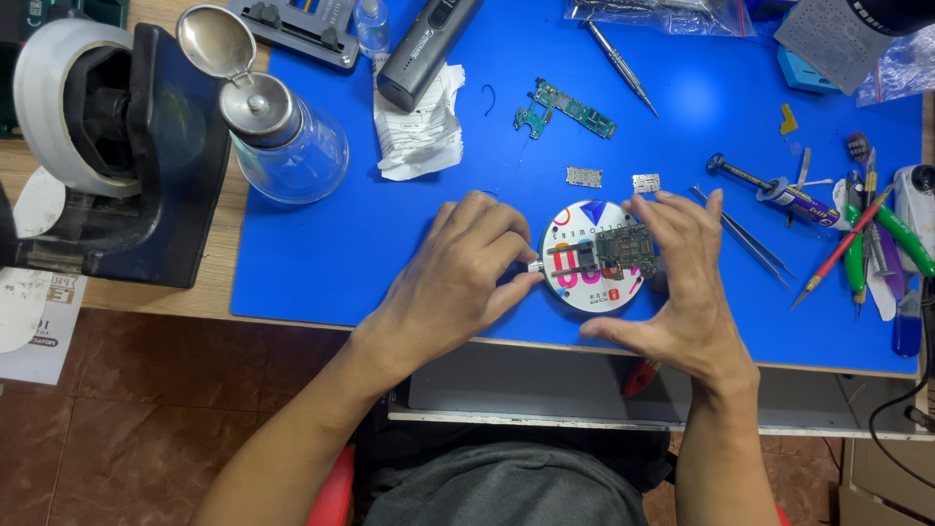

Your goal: The person holds a small circuit board on a CD and uses a hot air gun to heat the components. They use tweezers to adjust the board and apply flux from a syringe while continuing to apply heat.

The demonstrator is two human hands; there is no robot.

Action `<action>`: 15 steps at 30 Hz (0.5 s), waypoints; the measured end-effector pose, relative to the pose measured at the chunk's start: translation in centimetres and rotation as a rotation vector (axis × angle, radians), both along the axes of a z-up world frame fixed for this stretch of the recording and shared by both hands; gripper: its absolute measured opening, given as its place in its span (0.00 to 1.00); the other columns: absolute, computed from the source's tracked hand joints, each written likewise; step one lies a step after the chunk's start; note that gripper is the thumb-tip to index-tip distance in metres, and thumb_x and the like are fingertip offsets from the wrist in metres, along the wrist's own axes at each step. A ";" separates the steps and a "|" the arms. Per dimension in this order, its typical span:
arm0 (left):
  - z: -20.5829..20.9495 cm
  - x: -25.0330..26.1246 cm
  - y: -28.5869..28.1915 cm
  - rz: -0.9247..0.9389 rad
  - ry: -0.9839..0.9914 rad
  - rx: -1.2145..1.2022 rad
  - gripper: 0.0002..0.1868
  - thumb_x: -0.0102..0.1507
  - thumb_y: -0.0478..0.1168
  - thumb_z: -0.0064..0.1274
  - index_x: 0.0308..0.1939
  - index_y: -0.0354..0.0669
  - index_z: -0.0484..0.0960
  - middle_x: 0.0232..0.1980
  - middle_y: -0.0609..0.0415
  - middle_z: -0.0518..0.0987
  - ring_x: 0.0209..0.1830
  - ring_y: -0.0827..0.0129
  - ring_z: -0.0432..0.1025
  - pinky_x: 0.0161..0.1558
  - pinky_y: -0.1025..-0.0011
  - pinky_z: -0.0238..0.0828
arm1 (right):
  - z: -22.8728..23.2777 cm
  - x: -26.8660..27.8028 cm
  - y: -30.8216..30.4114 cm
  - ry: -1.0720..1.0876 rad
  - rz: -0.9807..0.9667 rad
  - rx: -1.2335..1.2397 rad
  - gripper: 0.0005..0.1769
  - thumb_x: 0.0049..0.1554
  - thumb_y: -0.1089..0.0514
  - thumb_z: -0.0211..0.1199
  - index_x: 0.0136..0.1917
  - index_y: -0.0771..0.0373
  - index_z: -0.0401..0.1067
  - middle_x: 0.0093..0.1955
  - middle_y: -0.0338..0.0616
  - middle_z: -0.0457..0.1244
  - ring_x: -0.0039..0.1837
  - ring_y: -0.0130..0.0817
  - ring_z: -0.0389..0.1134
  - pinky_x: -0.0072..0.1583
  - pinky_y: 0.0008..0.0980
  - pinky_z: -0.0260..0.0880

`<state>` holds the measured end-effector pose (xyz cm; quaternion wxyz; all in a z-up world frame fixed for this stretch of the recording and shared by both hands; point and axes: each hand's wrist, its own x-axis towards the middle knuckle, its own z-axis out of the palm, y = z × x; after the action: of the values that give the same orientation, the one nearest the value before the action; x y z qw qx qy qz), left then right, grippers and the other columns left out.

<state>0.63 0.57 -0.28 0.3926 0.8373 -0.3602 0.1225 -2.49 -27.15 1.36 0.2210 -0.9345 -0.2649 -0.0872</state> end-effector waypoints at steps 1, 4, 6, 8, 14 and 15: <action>0.0 0.0 0.0 0.001 -0.001 -0.001 0.13 0.62 0.39 0.70 0.39 0.38 0.80 0.46 0.52 0.77 0.48 0.58 0.67 0.43 0.61 0.61 | 0.2 0.0 0.3 -0.001 0.001 -0.001 0.69 0.42 0.25 0.74 0.83 0.61 0.50 0.78 0.52 0.57 0.83 0.56 0.52 0.85 0.76 0.29; 0.0 0.0 0.0 -0.013 0.011 0.001 0.12 0.62 0.39 0.70 0.39 0.39 0.80 0.46 0.52 0.76 0.48 0.59 0.66 0.44 0.61 0.61 | 0.8 0.2 0.8 -0.008 -0.011 0.059 0.63 0.46 0.34 0.77 0.82 0.63 0.51 0.74 0.52 0.60 0.80 0.52 0.56 0.85 0.78 0.30; -0.1 0.0 -0.1 -0.005 -0.010 0.013 0.14 0.59 0.41 0.71 0.38 0.41 0.80 0.46 0.52 0.77 0.48 0.57 0.67 0.44 0.60 0.61 | 0.8 0.2 0.8 0.049 -0.001 0.124 0.62 0.46 0.43 0.79 0.83 0.61 0.49 0.74 0.53 0.60 0.81 0.47 0.54 0.86 0.74 0.25; 0.1 -0.2 -0.2 0.009 -0.021 0.038 0.16 0.58 0.44 0.72 0.38 0.43 0.80 0.46 0.53 0.77 0.49 0.57 0.67 0.45 0.59 0.61 | 0.6 0.3 0.5 0.055 0.017 0.133 0.61 0.47 0.45 0.78 0.83 0.62 0.48 0.76 0.54 0.60 0.82 0.48 0.53 0.86 0.73 0.25; 0.3 -0.5 -0.7 0.037 -0.052 0.100 0.18 0.59 0.47 0.73 0.39 0.43 0.80 0.45 0.53 0.76 0.48 0.56 0.67 0.43 0.58 0.61 | 0.4 0.3 0.5 0.045 0.018 0.107 0.64 0.46 0.40 0.77 0.84 0.60 0.45 0.79 0.53 0.58 0.84 0.50 0.49 0.86 0.72 0.25; 0.2 -0.6 -0.8 0.045 -0.086 0.112 0.17 0.60 0.47 0.72 0.38 0.42 0.80 0.43 0.52 0.76 0.46 0.56 0.67 0.42 0.59 0.60 | 0.3 0.3 0.5 0.027 0.005 0.077 0.70 0.43 0.33 0.78 0.85 0.60 0.45 0.80 0.53 0.57 0.85 0.52 0.50 0.85 0.73 0.27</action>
<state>0.05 -0.21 -0.05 0.3265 0.8597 -0.3643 0.1469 -2.17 -26.65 1.69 0.2603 -0.9259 -0.2606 -0.0844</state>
